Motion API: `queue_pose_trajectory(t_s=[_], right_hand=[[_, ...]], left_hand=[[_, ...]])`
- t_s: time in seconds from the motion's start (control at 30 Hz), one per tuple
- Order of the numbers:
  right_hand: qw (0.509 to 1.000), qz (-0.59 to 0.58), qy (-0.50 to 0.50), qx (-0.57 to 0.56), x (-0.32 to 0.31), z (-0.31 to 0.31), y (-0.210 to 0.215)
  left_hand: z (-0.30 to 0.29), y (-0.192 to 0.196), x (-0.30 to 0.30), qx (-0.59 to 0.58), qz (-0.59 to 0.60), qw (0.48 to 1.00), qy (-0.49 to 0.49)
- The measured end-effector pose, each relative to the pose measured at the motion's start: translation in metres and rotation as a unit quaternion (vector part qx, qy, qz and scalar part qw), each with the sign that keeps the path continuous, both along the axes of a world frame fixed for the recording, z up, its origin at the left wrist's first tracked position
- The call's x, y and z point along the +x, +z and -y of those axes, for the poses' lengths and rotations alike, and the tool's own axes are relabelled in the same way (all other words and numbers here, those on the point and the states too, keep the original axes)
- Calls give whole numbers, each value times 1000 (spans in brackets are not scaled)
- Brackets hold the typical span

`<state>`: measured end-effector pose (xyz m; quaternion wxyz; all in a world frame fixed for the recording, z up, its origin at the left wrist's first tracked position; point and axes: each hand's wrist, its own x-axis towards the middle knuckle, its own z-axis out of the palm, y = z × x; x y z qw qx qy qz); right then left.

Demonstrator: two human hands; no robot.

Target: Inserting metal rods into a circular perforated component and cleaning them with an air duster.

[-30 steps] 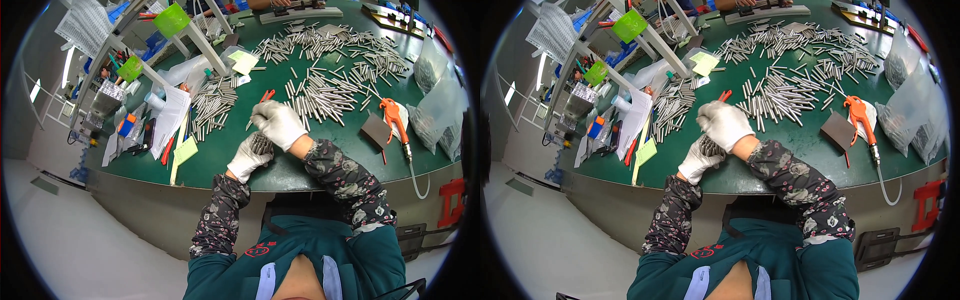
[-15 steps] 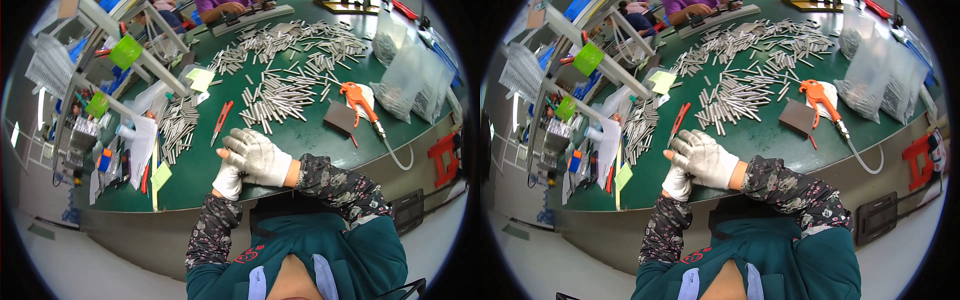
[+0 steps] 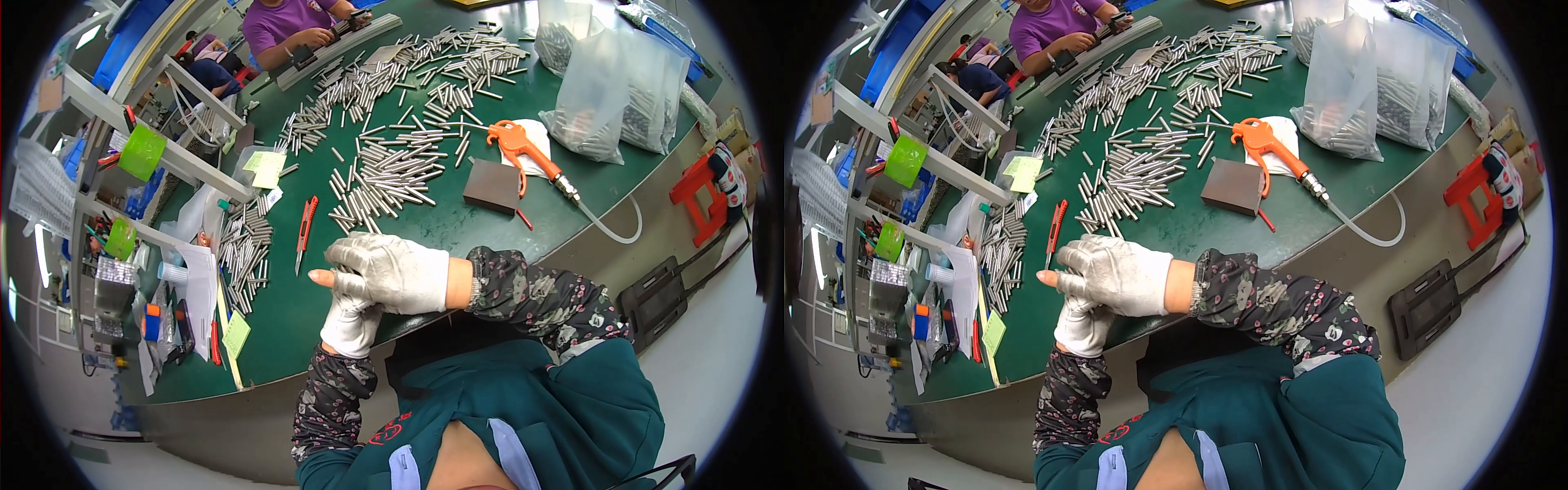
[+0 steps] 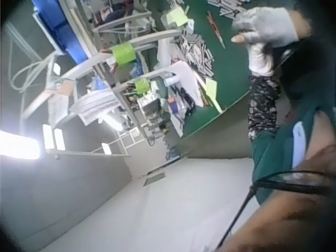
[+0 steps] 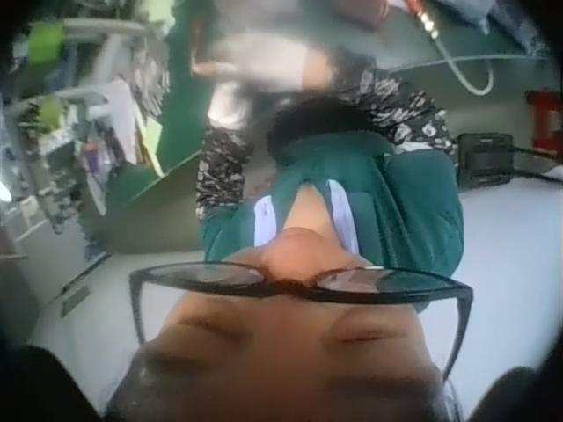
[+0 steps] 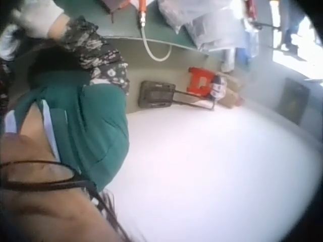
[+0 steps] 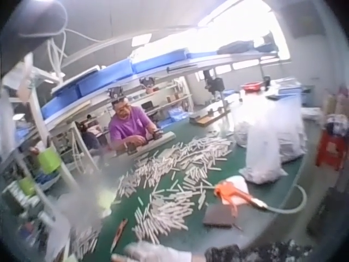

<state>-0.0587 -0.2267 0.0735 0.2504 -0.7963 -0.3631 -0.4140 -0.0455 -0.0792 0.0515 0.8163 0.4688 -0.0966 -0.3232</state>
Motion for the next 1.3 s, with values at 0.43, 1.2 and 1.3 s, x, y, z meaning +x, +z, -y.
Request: queue_pose_trajectory(t_s=[0.43, 1.2, 1.3], right_hand=[[989, -132, 19, -60, -9, 15, 0], [949, -241, -201, -2, -30, 55, 12], [885, -246, -393, -48, -36, 92, 10]], left_hand=[[6, 5, -3, 28, -52, 997, -52], [4, -6, 17, 279, 157, 947, 14], [-8, -41, 34, 242, 326, 913, 40]])
